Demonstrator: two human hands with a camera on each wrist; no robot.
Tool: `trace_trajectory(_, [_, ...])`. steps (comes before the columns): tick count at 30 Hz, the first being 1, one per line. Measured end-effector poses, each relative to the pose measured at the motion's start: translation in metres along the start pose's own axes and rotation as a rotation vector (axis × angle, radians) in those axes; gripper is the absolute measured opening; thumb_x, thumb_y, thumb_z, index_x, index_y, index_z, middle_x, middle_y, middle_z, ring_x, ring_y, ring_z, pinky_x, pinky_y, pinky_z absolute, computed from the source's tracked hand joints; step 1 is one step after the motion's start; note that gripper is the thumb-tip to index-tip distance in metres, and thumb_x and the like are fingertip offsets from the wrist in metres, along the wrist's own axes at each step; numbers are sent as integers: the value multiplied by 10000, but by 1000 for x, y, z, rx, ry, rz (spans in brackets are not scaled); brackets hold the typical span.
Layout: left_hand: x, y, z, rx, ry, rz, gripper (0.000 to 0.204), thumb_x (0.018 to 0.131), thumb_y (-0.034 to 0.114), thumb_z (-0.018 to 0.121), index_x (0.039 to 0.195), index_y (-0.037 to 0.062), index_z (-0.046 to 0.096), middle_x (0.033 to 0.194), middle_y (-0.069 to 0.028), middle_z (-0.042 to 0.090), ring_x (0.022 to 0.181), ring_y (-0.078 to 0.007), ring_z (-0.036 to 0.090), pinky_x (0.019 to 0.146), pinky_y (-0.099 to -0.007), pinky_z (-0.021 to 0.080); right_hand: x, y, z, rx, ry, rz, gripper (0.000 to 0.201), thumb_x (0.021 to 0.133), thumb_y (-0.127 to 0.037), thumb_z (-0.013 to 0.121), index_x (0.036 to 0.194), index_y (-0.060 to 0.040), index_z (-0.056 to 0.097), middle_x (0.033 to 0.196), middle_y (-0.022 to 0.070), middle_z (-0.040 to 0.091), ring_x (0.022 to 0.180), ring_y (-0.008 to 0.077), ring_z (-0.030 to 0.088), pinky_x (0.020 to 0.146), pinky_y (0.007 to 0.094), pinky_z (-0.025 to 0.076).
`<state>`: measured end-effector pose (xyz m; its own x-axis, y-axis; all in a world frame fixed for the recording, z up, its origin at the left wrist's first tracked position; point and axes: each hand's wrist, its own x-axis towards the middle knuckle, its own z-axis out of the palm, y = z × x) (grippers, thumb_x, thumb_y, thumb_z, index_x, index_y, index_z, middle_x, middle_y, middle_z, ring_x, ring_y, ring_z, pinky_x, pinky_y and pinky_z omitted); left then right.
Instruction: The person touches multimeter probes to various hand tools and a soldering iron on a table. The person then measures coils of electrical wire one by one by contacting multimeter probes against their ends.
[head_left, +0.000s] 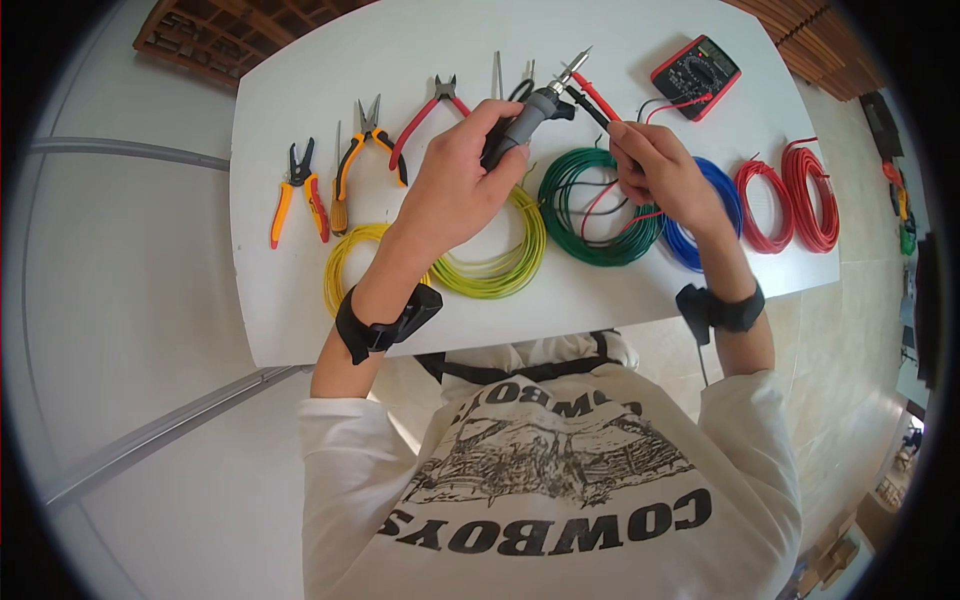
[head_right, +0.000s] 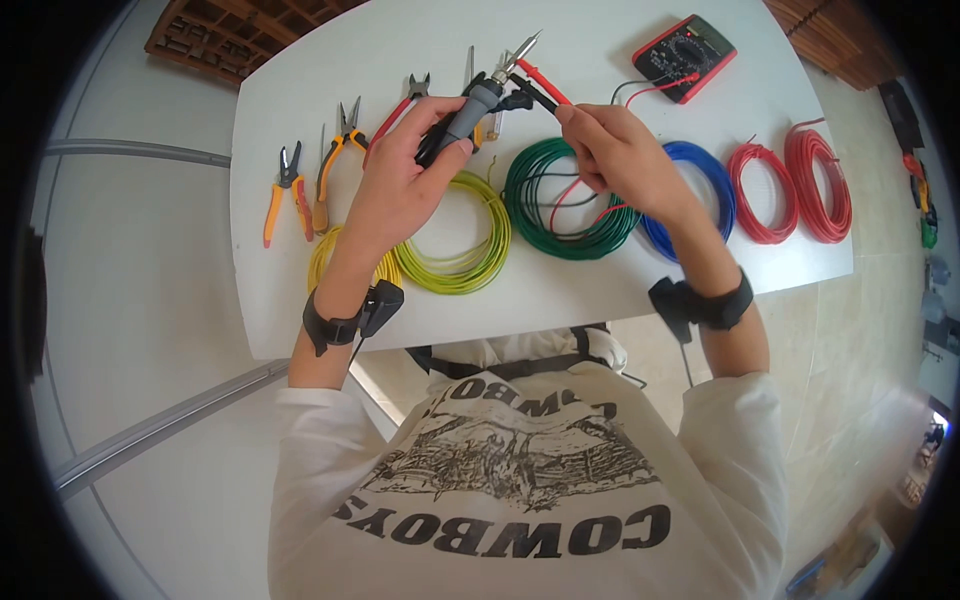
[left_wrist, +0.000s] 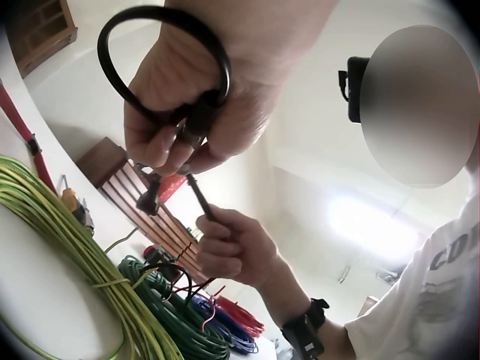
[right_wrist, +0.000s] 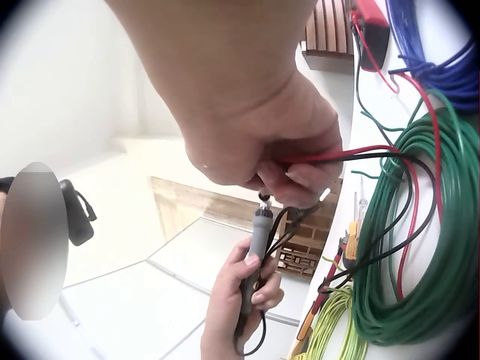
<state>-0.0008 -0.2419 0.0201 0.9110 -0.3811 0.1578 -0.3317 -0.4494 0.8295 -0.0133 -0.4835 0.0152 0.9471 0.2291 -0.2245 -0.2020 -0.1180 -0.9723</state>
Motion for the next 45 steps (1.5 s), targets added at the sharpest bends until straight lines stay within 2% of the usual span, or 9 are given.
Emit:
trace_trajectory(3, [33,0,13,-73,-37,-9,371,902,177,601,1241,67,500,868,-98,628,734,-119,595,647,-270,482,-11,-10,0,55,87,-118,399,1009,-321,457,711,-57,429,544,-29,345,458,80,362,441,241,268])
trace_trajectory(9, [145,-31,72,371,40,-37,421,876,193,564,1147,-99,430,948,-320,635,911,-477,618,773,-501,496,-16,-4,-8,129,54,-217,386,1014,-318,452,738,-49,458,542,-20,364,472,77,379,443,236,273])
trace_trajectory(14, [178,-35,95,432,-138,-173,530,826,84,550,1262,-129,339,1175,-386,526,1070,-479,586,897,-450,511,-35,0,-16,180,-16,-222,392,1024,-307,439,737,-42,466,547,-21,368,477,77,379,447,234,281])
trace_trajectory(24, [184,-23,110,581,-133,-351,564,835,255,615,1269,-42,409,1173,-198,623,1092,-356,617,884,-462,512,-42,10,-25,196,-55,-228,391,1031,-293,436,743,-32,481,569,-25,378,489,74,383,463,228,305])
trace_trajectory(29, [161,-8,81,690,-131,-285,521,858,386,599,1205,8,509,1139,-190,641,1054,-375,628,877,-486,504,-42,11,-21,242,-11,-243,359,1035,-276,420,866,16,543,572,-9,403,492,86,414,479,232,339])
trace_trajectory(33, [77,31,32,386,52,206,352,883,281,580,1178,94,534,1063,-202,649,923,-387,650,794,-480,527,-38,-1,-14,312,158,-355,397,1039,-244,394,1219,89,510,573,18,445,490,117,464,502,236,381])
trace_trajectory(34, [53,38,27,321,128,331,378,849,149,649,1203,83,531,972,-107,658,798,-252,670,658,-346,544,-37,-8,-7,302,191,-387,424,1039,-238,388,1289,94,477,573,21,450,488,122,467,503,237,384])
trace_trajectory(36, [11,46,26,314,299,558,422,770,53,691,1167,122,566,950,-74,634,732,-226,648,619,-337,540,-37,-20,14,277,73,-419,450,1038,-211,379,1398,60,379,582,30,478,498,127,490,507,237,400])
trace_trajectory(45, [-76,1,-1,277,590,589,491,633,-74,728,1081,102,631,966,-68,647,710,-224,648,555,-312,538,-52,-30,122,-7,-265,-447,629,977,14,281,1529,-46,-13,878,112,583,574,122,563,533,243,466])
